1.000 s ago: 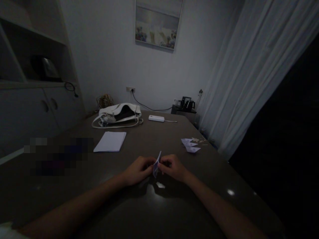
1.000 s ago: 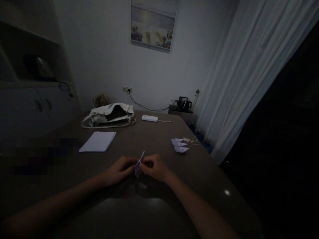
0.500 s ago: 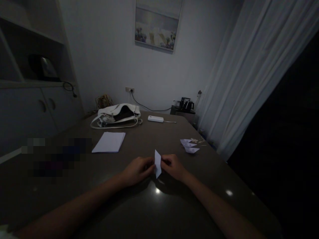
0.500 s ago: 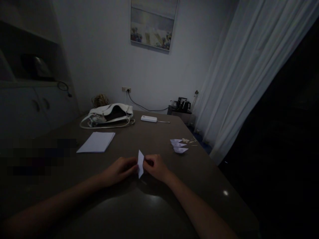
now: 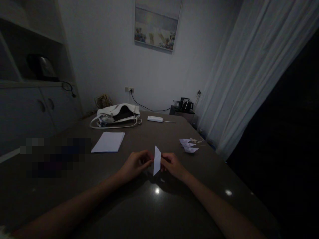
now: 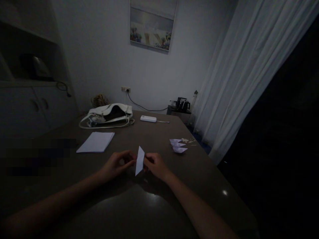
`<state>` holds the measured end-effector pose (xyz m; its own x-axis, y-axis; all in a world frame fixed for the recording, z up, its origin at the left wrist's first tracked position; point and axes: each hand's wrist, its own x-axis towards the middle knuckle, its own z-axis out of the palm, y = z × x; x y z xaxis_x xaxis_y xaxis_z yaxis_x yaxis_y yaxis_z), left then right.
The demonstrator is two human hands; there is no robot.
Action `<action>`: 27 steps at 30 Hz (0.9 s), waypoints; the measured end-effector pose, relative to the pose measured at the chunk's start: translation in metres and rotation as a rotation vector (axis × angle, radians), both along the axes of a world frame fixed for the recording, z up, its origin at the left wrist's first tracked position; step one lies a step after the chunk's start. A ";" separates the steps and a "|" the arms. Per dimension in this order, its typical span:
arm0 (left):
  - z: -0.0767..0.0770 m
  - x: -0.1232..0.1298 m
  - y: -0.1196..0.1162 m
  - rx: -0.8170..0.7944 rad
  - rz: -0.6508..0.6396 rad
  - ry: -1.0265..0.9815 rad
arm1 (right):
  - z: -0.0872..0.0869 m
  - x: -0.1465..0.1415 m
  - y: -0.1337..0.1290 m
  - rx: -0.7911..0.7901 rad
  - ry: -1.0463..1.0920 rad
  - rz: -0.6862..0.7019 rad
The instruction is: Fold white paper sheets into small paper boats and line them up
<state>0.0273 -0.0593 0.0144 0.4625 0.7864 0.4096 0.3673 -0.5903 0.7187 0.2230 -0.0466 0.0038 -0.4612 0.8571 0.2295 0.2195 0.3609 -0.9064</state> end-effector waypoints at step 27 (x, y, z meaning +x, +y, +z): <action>-0.001 -0.004 -0.002 0.176 -0.028 0.098 | -0.015 -0.001 0.005 -0.074 -0.018 0.133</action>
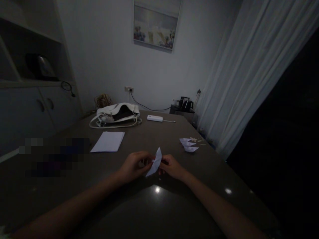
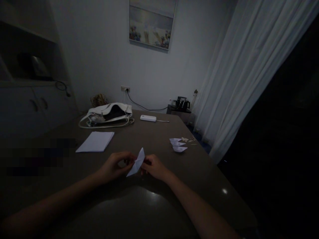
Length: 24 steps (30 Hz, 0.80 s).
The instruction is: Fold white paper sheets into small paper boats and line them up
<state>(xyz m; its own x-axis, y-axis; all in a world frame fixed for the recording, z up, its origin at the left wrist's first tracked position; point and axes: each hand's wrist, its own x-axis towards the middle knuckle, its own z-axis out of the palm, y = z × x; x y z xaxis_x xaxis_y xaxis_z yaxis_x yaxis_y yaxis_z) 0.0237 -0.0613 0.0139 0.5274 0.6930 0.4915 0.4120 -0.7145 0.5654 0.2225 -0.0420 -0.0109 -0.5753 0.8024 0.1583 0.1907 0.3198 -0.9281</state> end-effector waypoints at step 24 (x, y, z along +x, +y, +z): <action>0.004 -0.004 0.000 -0.057 -0.181 0.143 | 0.003 0.001 -0.004 0.003 -0.064 0.079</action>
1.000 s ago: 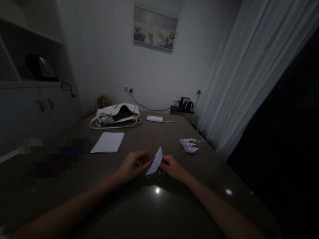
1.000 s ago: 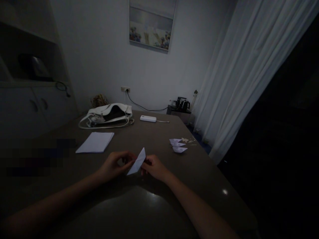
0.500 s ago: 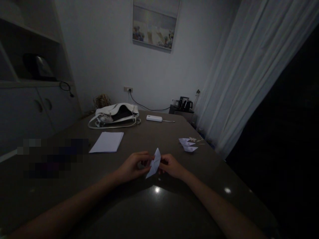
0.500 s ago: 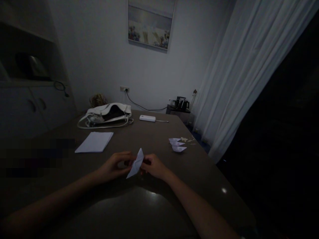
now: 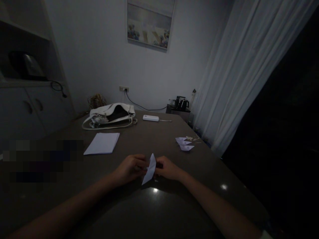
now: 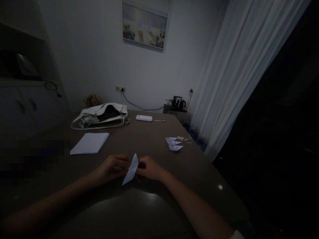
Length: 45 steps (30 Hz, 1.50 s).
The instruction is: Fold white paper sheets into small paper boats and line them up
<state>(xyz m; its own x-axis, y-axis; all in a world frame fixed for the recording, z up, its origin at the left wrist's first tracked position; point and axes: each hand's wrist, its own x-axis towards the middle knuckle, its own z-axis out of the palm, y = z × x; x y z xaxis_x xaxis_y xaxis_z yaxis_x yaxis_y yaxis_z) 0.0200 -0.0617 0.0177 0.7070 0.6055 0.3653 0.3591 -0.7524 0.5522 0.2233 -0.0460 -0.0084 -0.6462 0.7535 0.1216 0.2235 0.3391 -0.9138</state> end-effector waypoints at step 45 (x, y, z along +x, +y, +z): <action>-0.002 0.008 0.001 -0.102 0.129 -0.168 | 0.010 0.000 -0.002 0.310 -0.094 -0.242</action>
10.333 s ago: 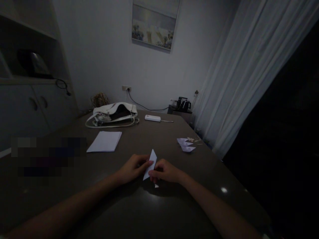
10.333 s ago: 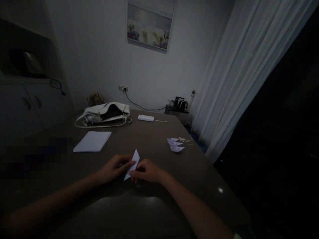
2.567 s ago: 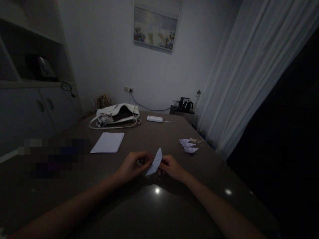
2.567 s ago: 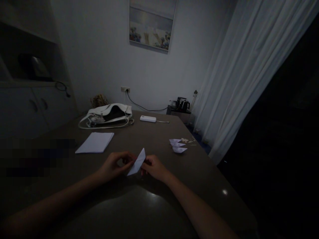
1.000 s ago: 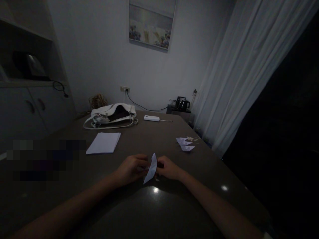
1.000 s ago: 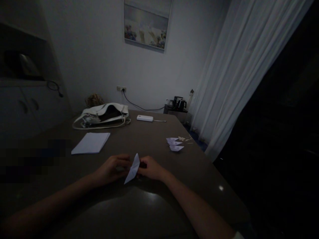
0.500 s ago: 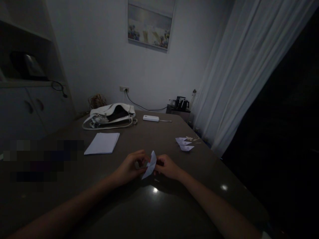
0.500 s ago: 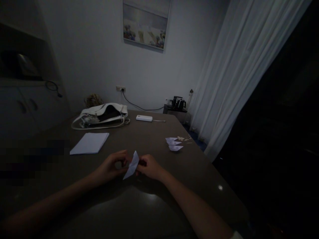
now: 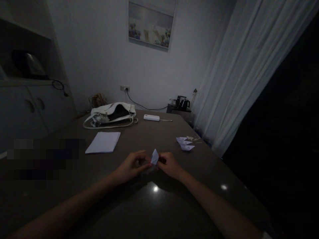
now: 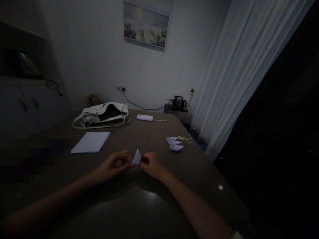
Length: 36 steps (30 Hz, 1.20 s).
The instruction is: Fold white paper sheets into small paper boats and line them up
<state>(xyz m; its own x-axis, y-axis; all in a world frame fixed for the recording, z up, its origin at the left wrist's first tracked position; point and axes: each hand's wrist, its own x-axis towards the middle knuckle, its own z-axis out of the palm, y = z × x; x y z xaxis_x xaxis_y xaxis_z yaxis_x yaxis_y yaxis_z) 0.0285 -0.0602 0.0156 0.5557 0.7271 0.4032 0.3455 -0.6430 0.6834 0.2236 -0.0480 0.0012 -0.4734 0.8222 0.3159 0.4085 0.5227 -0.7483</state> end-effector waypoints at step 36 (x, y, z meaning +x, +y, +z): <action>0.004 -0.006 -0.001 0.348 0.002 0.187 | -0.006 0.002 0.008 -0.291 0.169 0.163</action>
